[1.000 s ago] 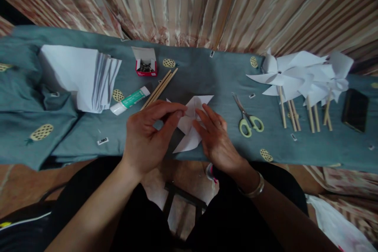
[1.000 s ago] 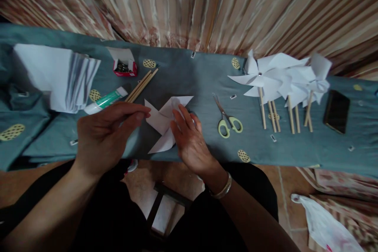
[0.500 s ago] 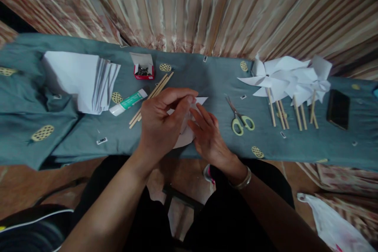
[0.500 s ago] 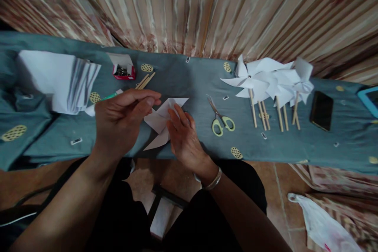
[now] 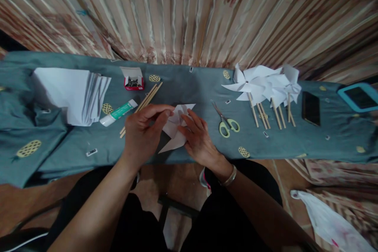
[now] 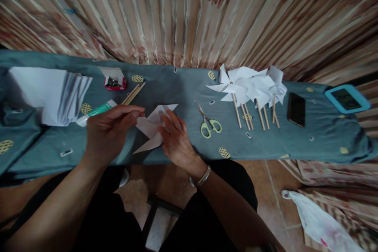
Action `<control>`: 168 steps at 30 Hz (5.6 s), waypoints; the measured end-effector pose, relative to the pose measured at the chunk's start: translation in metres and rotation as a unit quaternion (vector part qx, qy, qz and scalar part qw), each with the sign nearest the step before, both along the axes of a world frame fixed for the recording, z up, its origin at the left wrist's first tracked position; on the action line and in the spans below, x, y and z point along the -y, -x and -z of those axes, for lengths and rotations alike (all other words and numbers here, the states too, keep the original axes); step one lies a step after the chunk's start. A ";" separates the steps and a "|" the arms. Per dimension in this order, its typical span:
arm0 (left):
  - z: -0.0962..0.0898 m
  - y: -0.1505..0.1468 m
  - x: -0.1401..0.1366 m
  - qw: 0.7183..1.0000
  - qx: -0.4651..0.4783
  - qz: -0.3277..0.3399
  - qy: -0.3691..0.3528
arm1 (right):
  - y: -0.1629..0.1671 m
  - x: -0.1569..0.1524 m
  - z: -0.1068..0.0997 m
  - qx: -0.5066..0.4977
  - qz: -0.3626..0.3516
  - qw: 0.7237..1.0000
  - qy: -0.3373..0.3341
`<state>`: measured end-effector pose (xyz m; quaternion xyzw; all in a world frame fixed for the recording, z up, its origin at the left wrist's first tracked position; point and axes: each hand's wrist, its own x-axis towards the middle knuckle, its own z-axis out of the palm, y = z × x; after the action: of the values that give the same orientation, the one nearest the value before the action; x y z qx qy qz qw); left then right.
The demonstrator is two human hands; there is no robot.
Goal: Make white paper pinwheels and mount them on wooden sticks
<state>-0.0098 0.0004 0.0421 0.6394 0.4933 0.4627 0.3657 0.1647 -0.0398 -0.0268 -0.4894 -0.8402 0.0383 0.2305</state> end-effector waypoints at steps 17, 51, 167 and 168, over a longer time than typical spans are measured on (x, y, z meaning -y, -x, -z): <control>0.016 0.018 0.002 0.980 0.119 -0.044 0.156 | -0.002 -0.005 0.011 -0.036 0.019 0.999 -0.004; 0.026 -0.015 0.026 0.821 0.411 -0.065 0.390 | -0.001 0.013 -0.028 -0.011 0.036 0.995 -0.094; -0.026 0.109 -0.042 0.849 0.444 -0.284 0.036 | 0.140 -0.205 -0.063 0.244 -0.087 0.964 0.059; -0.026 0.109 -0.042 0.849 0.445 -0.282 0.035 | 0.140 -0.205 -0.063 0.241 -0.088 0.965 0.061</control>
<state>-0.1184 0.0422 0.0682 0.1848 0.4527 0.7633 0.4223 0.0249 0.1655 0.0360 -0.4218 -0.9066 -0.0098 -0.0134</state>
